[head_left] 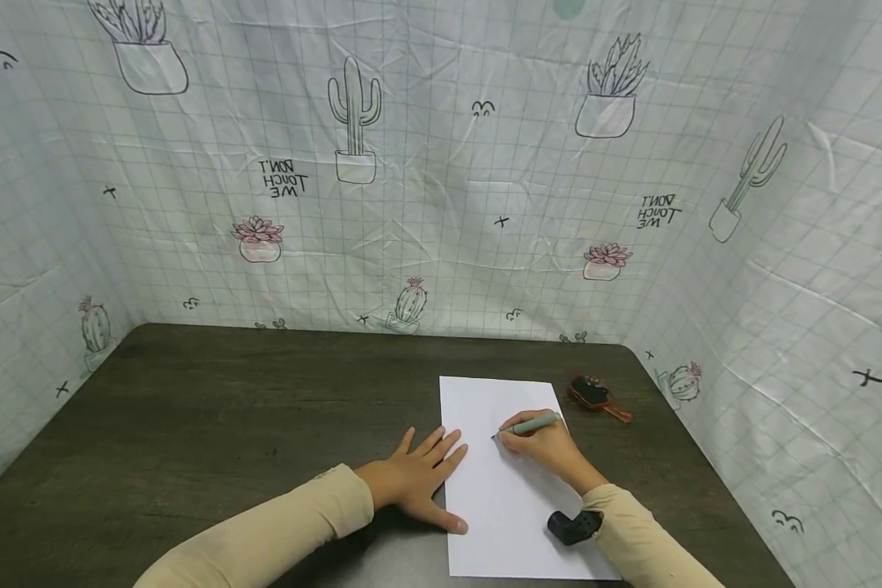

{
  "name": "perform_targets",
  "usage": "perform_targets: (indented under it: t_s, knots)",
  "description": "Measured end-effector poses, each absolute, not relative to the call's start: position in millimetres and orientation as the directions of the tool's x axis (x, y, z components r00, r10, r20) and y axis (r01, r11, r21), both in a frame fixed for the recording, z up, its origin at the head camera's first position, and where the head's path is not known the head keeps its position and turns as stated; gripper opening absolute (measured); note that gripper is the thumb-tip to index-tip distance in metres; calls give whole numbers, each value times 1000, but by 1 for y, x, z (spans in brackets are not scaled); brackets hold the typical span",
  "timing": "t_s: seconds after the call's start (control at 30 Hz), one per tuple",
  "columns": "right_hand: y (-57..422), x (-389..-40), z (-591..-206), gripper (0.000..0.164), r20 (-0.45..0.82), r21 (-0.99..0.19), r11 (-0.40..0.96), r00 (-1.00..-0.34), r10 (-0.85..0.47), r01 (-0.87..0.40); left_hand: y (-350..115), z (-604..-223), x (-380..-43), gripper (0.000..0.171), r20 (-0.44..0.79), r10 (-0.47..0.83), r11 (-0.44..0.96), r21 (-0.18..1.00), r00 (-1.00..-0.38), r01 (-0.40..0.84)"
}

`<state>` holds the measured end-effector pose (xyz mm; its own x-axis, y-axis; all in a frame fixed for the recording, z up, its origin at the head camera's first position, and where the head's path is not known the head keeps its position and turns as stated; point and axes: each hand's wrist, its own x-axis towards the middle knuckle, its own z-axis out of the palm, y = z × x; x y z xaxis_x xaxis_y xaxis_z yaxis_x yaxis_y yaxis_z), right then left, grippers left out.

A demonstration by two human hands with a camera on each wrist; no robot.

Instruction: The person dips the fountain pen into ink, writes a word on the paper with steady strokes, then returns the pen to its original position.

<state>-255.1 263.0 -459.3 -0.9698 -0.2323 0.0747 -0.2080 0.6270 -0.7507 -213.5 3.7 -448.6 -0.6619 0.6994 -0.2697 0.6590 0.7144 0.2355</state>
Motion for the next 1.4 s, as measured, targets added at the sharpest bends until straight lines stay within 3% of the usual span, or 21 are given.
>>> perform_targets:
  t_s: [0.37,0.93,1.4]
  knots:
    - [272,-255,-460,5,108,-744,615,-955,-275,-261,5,-448,-214,104,-272,702,711,235,-658,662]
    - [292,-250,-457,6,57,-727,670,-985,-162,-152,5,-445,-213,103,-278,704,710,247,-653,660]
    - [311,-247,-457,7,85,-705,692,-987,-137,-157,5,-446,-214,103,-296,707,707,268,-643,655]
